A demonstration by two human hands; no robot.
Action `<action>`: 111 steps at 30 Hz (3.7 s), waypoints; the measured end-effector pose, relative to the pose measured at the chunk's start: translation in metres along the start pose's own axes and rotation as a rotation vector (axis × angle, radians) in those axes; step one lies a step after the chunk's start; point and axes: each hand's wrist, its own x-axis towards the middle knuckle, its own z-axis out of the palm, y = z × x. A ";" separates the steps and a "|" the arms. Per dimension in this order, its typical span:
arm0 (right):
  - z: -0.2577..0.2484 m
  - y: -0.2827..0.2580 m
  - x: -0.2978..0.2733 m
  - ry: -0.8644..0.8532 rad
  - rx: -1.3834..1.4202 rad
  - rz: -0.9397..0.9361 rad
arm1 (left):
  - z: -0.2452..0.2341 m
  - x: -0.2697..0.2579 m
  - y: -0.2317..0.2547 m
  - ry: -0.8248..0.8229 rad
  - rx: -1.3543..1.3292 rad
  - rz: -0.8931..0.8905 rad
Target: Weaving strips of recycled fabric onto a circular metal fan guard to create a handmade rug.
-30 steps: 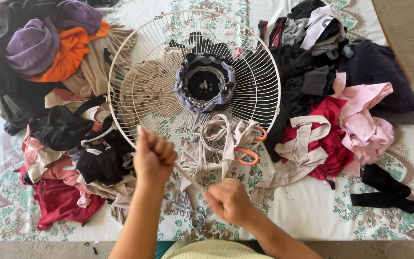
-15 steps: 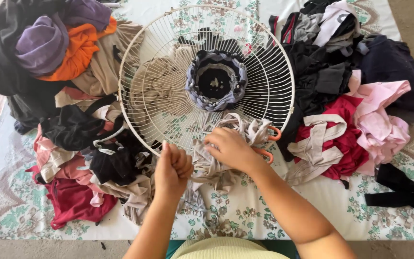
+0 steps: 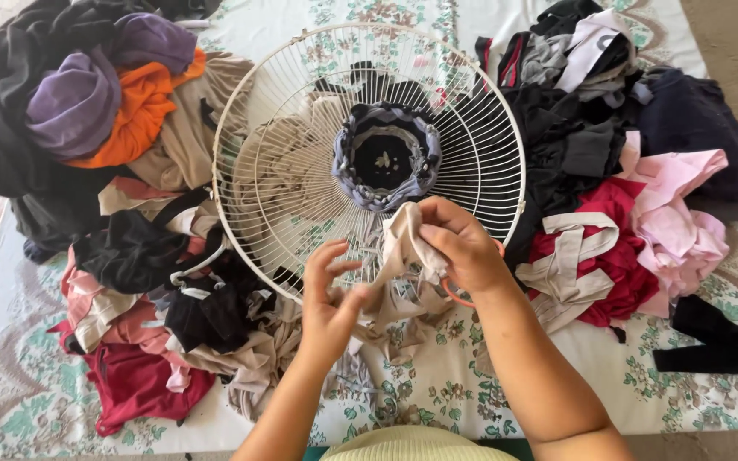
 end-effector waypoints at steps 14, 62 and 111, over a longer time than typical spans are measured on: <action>-0.028 -0.057 -0.008 0.470 -0.008 -0.254 | 0.003 -0.001 0.005 -0.262 -0.003 -0.177; 0.007 -0.019 -0.054 -0.086 -0.673 -0.170 | 0.012 -0.006 -0.009 0.035 0.183 0.165; 0.029 -0.004 -0.043 0.120 -0.764 -0.481 | 0.032 0.031 0.045 0.134 0.409 0.682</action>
